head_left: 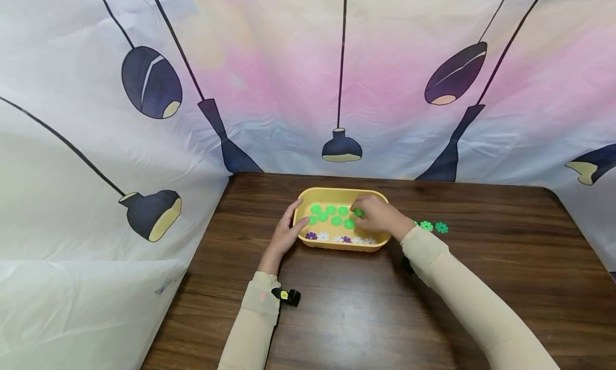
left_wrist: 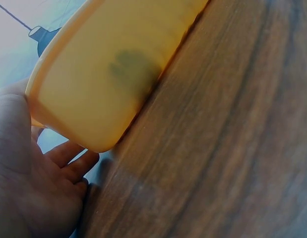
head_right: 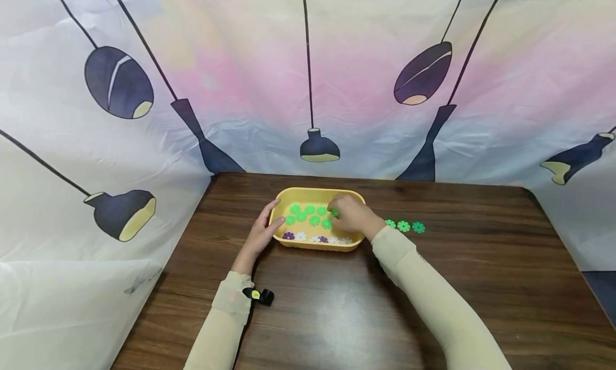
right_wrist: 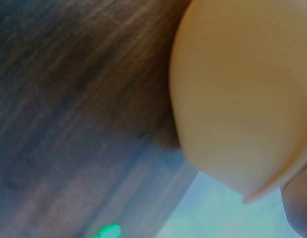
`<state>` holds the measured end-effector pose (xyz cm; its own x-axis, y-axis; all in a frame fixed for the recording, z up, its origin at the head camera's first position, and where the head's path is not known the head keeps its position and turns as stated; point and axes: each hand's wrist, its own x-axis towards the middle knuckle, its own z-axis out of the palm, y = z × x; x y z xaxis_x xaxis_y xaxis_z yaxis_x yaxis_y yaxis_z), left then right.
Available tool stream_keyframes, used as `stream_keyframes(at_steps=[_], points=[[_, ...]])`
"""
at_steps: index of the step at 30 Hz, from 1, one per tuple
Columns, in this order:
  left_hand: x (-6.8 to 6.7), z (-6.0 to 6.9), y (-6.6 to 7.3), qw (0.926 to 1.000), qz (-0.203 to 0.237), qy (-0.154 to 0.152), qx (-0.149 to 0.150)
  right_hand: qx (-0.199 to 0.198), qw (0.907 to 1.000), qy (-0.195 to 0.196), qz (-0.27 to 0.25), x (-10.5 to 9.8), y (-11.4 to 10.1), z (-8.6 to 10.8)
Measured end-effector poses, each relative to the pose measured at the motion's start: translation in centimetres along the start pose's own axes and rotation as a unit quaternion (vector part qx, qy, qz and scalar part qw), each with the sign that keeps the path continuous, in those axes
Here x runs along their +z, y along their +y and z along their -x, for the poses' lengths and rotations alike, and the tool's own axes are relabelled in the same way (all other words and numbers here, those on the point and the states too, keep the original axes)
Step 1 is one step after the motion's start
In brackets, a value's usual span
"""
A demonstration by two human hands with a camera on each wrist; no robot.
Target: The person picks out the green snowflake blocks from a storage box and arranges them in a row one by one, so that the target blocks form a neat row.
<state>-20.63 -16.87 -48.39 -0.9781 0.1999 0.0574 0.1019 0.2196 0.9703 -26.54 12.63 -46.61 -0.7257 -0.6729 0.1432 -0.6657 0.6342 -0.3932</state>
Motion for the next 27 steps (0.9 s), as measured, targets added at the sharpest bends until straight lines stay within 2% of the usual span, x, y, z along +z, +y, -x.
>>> stream_keyframes(at_steps=[4, 11, 13, 18, 27], points=[[-0.1, -0.1, -0.1, 1.0, -0.001, 0.002, 0.001, -0.005, 0.9999, -0.007, 0.007, -0.8, -0.5, 0.1], [0.0, -1.6, -3.8, 0.9998, -0.015, 0.007, -0.007, -0.008, 0.9998, -0.017, 0.004, -2.3, -1.0, 0.7], [0.0, -1.7, -4.3, 0.9999, -0.012, 0.011, 0.0, -0.01, 0.9998, -0.017, 0.003, -2.7, -1.1, 1.0], [0.0, -1.7, -4.5, 0.9997, -0.005, 0.018, 0.014, -0.016, 0.9998, -0.011, 0.0, -3.5, -0.9, 1.7], [0.0, -1.6, -4.4, 0.9995, -0.014, 0.025, 0.013, -0.006, 0.9998, 0.004, -0.016, -4.8, -0.3, 2.8]])
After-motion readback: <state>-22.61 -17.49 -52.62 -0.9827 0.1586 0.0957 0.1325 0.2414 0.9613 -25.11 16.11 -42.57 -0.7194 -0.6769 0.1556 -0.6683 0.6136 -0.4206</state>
